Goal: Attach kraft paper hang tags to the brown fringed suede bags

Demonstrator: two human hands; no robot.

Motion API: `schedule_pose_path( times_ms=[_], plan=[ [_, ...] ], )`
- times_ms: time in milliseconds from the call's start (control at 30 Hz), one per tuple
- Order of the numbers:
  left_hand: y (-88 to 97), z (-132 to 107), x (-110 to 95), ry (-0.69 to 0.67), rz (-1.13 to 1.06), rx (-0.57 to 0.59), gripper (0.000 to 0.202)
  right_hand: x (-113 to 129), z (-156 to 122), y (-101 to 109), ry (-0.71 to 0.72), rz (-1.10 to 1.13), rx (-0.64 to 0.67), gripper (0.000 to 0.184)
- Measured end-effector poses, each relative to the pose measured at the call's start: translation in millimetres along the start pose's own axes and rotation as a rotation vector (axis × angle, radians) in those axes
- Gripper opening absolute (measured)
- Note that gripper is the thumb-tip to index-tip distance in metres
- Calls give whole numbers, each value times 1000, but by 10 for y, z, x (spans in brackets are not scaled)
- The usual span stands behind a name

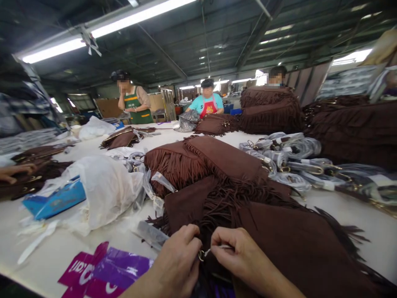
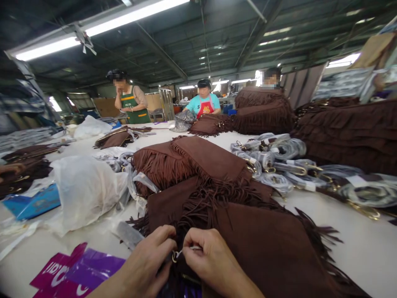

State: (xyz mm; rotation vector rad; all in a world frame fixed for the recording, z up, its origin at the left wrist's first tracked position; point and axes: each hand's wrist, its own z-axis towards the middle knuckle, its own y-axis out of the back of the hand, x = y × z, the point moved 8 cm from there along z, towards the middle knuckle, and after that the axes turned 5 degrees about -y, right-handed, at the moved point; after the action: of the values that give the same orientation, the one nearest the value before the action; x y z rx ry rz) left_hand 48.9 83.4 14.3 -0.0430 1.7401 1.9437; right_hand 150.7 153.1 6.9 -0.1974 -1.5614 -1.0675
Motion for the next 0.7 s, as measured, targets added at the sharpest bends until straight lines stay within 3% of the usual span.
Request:
schedule_pose_path(
  times_ms=[267,467,700],
  plan=[
    [81,-25,49,86,150,112,26,-54,32,-31,-7,30,-38,15],
    [118,-16,44,79,222,132,27,-15,8,-37,23,67,-101,16],
    [151,11,22,143,286,169,25,114,-33,-16,151,24,-177,15]
  ],
)
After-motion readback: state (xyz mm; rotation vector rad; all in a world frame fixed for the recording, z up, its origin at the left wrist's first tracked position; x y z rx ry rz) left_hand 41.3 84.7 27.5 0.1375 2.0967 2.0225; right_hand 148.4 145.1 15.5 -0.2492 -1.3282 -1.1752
